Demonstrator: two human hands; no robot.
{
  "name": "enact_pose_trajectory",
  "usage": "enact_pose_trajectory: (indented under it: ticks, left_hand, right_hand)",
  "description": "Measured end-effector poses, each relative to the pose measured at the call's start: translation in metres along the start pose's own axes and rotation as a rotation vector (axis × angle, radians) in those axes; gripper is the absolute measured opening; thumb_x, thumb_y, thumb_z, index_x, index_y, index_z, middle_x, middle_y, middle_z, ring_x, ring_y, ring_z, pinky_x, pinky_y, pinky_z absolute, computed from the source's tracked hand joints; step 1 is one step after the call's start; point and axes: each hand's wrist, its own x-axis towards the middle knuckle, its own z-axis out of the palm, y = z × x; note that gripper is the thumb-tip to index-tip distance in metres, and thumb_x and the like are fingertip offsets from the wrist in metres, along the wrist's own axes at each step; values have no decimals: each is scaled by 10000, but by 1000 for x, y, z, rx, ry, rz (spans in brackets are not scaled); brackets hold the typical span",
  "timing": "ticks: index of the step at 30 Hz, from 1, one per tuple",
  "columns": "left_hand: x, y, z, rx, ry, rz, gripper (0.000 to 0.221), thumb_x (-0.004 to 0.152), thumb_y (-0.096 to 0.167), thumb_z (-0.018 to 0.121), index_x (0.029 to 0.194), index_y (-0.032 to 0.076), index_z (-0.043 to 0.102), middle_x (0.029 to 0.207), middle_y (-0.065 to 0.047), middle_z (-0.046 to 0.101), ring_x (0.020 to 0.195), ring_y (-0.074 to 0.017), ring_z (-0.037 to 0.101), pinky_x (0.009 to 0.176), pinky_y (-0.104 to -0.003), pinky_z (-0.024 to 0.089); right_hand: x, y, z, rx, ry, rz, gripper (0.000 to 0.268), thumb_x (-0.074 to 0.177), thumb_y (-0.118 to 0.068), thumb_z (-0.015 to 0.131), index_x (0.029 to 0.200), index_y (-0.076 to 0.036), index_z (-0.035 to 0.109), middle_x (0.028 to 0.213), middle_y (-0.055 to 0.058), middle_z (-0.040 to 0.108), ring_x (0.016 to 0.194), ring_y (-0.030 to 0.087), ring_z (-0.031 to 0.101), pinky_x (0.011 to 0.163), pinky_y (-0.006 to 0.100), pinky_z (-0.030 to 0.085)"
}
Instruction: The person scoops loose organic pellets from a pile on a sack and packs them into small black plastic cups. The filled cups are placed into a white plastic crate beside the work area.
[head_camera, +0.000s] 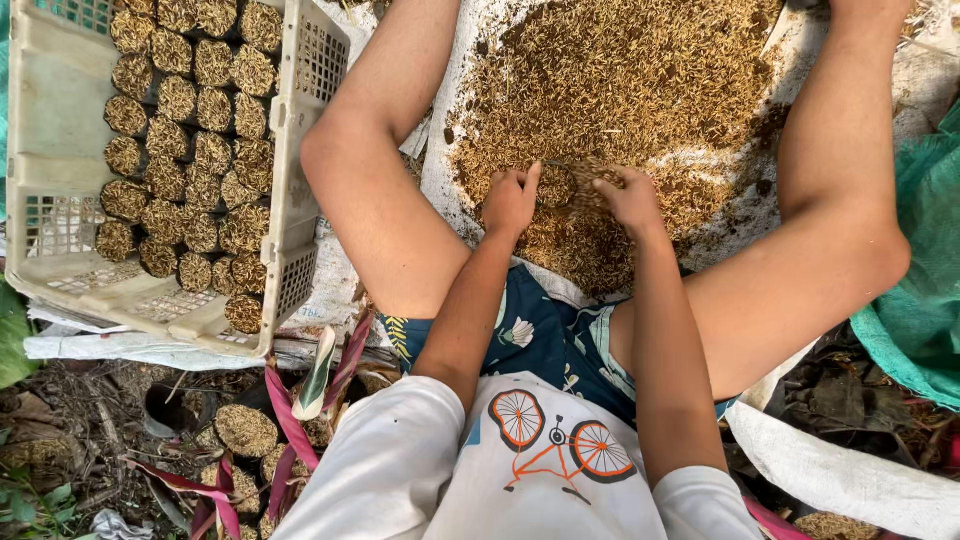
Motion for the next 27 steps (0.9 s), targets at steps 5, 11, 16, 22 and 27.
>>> enact_pose_trajectory:
  ticks: [5,11,16,22,27]
  left_hand:
    - [9,-6,2,38,-50,-85,703,997,676,310,952,97,706,980,-131,703,925,-322,691,805,-493,533]
    - [21,-16,2,-62,-91,-159,715,1006,652,265,944,121,739,975,-144,737,921,-347,699,819,-509,524]
    - [25,-13,5,-93,-84,-158,674,1011,624,316,934,98,730,978,-146,737,909,-362,705,816,-520,529]
    - [15,-7,2,-24,-150,-68,560,942,631,516,933,107,711,938,-117,731,882,-304,706,782,-482,545]
    - [7,-6,-2,47,-228,52,463,979,562,511,1008,134,684,876,-101,738,831,-278,722,758,-443,540]
  right_hand:
    - [-16,-43,21,151,-147,-153,327,992,-172,719,1306,-81,719,996,88,756,728,94,669,658,284,586]
    - [-32,-54,32,-16,5,-520,444,922,-36,752,1362,-38,692,1311,169,705,1160,263,670,992,385,512]
    - [-39,-55,31,-189,200,-432,435,836,-76,855,1258,-85,752,1263,144,735,1134,261,700,1010,383,515]
    - [-35,-57,25,47,-10,-311,487,843,-78,789,1321,-120,708,1245,97,761,1111,220,720,972,344,562]
    - [-49,-53,41,-165,154,-541,443,983,-65,697,1423,-89,645,1414,169,658,1280,315,650,1091,393,508]
